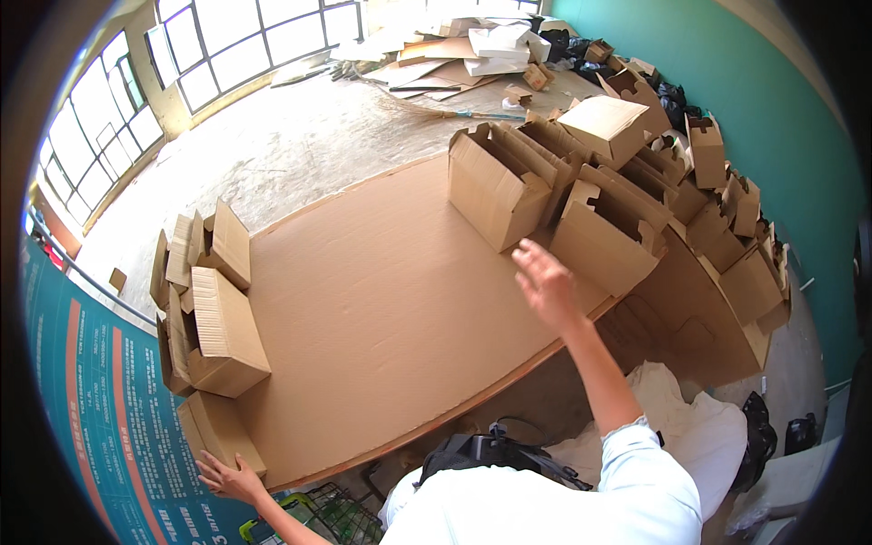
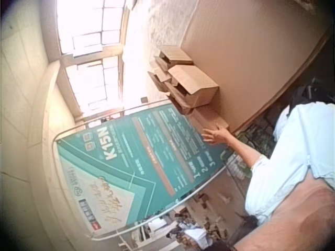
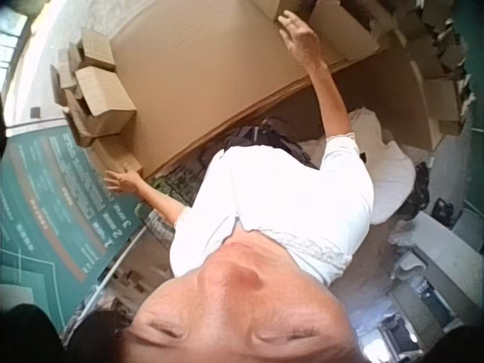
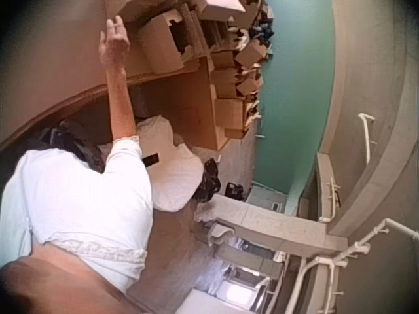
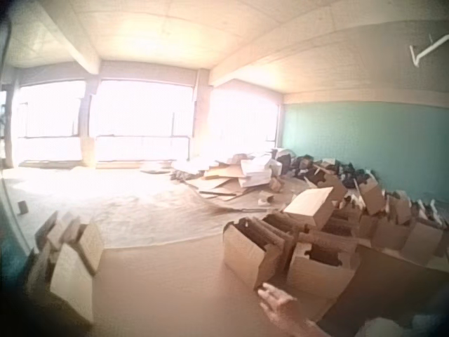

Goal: The person places a plastic bottle into a cardboard box, folds the flaps to close it, and sets the box aside on a table.

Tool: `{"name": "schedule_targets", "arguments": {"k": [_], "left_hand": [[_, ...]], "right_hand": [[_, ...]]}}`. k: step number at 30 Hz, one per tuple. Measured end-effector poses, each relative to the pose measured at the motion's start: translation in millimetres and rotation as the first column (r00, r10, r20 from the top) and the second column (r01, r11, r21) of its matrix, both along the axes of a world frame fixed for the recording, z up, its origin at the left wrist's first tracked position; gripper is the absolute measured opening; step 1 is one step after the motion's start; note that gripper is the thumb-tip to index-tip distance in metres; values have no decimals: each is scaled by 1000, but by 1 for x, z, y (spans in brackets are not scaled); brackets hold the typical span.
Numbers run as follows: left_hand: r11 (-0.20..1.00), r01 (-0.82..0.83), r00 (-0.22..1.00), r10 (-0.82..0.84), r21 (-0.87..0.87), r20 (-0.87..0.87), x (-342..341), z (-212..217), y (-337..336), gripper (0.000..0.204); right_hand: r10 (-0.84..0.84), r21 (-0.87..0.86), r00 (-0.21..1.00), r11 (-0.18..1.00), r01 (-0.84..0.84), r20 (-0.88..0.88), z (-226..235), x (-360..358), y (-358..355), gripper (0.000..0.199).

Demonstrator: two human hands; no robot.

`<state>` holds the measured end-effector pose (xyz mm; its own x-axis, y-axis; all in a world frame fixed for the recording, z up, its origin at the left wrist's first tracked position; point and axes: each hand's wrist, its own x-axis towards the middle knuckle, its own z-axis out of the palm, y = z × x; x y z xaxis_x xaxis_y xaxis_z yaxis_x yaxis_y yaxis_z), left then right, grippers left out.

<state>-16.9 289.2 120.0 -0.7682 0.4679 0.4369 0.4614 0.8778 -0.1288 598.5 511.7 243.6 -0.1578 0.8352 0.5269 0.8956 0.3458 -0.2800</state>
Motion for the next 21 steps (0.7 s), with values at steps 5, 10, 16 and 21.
{"name": "schedule_targets", "arguments": {"k": [5,10,16,21], "left_hand": [[951,250,965,-261,184,40,27,-17,-13,84],[848,367,864,-463,381,198,94,4,-19,83],[851,213,851,-403,479,337,126,12,-87,42],[803,-177,918,-75,569,390,124,-23,-189,26]], "right_hand": [[8,25,996,1000,-6,-85,16,61,91,50],[-8,-78,960,997,-14,-281,-25,72,196,80],[91,-296,963,941,-167,-255,-78,96,266,52],[259,-237,934,919,-316,-245,-64,33,206,36]]}}
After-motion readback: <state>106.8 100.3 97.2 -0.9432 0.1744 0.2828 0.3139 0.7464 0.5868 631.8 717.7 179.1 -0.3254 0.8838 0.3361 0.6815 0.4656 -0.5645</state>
